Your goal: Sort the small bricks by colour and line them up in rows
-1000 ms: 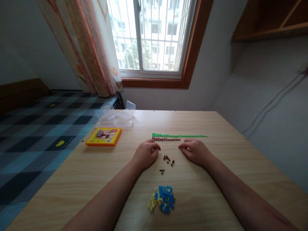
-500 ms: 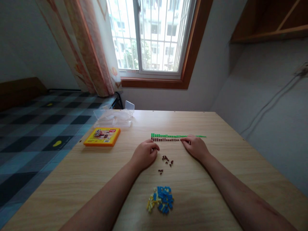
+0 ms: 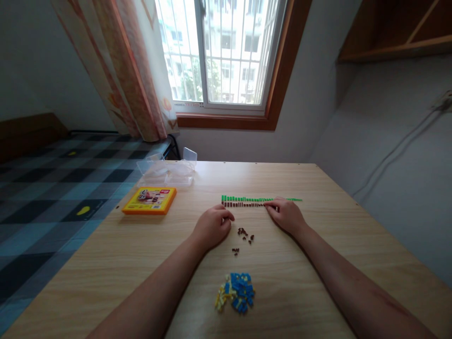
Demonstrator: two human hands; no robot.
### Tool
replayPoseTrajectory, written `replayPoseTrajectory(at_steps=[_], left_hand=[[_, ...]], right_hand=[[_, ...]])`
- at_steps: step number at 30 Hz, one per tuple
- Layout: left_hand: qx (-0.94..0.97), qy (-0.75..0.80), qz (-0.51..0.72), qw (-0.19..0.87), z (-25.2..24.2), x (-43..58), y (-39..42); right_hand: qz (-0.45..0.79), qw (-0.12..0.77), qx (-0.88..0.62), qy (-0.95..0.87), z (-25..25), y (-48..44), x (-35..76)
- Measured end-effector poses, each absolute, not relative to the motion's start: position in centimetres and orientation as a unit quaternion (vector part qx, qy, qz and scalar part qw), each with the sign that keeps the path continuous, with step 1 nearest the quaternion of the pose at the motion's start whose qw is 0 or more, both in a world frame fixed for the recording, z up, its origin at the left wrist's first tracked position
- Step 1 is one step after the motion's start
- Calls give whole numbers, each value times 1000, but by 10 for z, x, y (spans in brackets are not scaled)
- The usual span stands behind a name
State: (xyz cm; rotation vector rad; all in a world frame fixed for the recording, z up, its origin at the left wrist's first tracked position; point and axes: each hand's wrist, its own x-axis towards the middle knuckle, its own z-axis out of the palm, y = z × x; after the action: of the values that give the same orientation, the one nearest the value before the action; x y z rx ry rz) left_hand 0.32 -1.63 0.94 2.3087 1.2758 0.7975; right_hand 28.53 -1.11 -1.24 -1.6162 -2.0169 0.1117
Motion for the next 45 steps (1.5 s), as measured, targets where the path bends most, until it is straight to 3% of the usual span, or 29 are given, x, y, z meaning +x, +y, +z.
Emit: replayPoseTrajectory(at_steps=[7, 14, 26, 45], left_hand=[[824, 460, 274, 186, 8, 3, -16], [850, 403, 265, 210, 10, 2, -20], [879, 368, 229, 199, 12, 1, -23], [865, 410, 224, 184, 10, 3, -17]], right_hand=[[49, 285, -594, -751, -14, -11, 285], [31, 396, -534, -746, -6, -20, 283], [122, 264, -360, -886, 5, -48, 242], [80, 217, -390, -891, 6, -42, 246]])
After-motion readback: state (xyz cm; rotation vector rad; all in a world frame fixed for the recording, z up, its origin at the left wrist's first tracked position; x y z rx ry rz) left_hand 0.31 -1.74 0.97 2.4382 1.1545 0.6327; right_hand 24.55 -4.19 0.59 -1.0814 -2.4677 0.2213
